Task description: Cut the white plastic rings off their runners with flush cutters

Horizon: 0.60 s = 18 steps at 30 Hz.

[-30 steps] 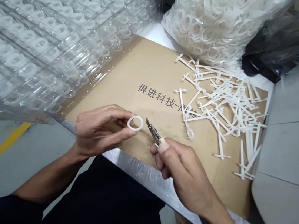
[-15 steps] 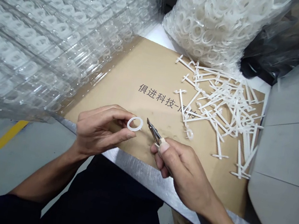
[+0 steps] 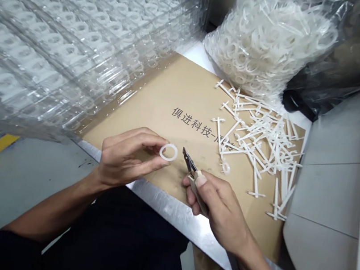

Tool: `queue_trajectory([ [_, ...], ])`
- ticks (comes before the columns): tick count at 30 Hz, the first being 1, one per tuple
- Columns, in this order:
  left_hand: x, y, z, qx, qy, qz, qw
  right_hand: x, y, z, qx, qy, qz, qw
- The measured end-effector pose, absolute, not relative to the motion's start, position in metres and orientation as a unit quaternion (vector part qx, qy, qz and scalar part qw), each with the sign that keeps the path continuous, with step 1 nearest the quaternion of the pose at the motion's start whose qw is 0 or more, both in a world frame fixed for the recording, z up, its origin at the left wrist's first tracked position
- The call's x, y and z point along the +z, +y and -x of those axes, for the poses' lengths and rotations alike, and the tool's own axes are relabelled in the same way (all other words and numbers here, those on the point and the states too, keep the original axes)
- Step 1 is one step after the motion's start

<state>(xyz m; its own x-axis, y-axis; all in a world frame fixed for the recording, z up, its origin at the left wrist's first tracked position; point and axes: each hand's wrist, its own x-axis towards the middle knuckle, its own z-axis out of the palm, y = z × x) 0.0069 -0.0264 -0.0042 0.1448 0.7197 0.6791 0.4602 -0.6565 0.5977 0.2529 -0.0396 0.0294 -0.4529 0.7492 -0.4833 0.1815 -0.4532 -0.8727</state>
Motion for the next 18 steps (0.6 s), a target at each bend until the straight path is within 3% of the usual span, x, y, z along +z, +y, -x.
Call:
queue_trajectory([
  [18, -0.0056, -0.0271, -0.0058, 0.53, 0.386, -0.745, 0.126, 0.0282, -0.0401, -0.2528, 0.705, -0.479, 0.479, 0.211],
])
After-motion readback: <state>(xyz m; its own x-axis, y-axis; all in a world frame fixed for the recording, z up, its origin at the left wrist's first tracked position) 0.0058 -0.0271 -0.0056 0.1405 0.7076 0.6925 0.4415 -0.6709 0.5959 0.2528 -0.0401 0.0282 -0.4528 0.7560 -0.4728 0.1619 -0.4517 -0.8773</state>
